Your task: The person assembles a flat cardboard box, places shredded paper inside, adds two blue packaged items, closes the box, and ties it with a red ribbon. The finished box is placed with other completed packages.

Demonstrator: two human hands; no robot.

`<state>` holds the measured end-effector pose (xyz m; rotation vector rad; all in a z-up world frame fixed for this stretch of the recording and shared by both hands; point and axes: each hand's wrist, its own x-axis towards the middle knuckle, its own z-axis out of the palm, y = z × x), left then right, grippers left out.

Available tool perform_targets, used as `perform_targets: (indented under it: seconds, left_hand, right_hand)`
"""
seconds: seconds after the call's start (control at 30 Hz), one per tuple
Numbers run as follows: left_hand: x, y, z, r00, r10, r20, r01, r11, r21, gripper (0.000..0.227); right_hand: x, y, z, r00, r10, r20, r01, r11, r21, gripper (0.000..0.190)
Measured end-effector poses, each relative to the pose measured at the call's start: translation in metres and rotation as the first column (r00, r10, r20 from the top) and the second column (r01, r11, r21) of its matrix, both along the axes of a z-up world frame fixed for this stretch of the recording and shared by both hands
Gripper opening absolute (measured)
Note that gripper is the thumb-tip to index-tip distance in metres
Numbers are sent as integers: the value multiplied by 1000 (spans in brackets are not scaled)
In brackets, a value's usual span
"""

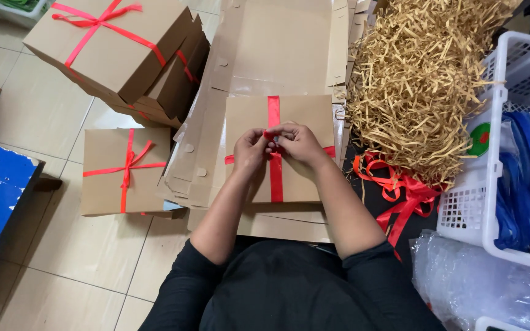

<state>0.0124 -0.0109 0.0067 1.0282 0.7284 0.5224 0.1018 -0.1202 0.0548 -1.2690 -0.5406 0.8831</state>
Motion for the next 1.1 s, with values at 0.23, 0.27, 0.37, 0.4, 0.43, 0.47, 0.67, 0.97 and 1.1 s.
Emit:
perform_targets:
  seconds: [0.23,0.27,0.37,0.4,0.43,0.47,0.67,0.97,1.1]
  left_hand:
    - [-33,-16,84,982,-49,182,88,973,-215,26]
    - [-36,-17,90,979,-54,194,101,966,-240,27]
    - [-18,-7,33,991,-36,127,57,984,-168,14]
    - [-17,-5,25,991,-39,127,61,984,-167,14]
    - [-15,-3,16,990,-52,131,72,986,-153,11]
    - [-12,0,8,989,-64,136,83,987,-136,9]
    - [-15,-4,20,991,-85,107,90,995,-43,5]
    - [-3,-3,-1,998,-24,61,28,998,-60,6]
    - [1,9,-26,998,-21,60,28,994,-104,7]
  right_hand:
    - [17,10,-15,870,91,484,12,979,-205,33]
    - [19,11,-15,806,113,581,55,963,-264,34]
    - [35,12,-34,846,121,519,4,973,-232,47]
    - [31,9,-28,847,117,519,7,973,-231,47]
    - [28,7,-22,897,130,422,-40,976,-215,54]
    - [26,6,-16,935,146,322,-87,978,-191,61]
    - [5,4,11,984,75,162,-57,991,-118,23]
    - [19,5,-12,975,-40,217,51,998,-42,14]
    - [19,-1,-6,972,2,235,6,1000,-30,15]
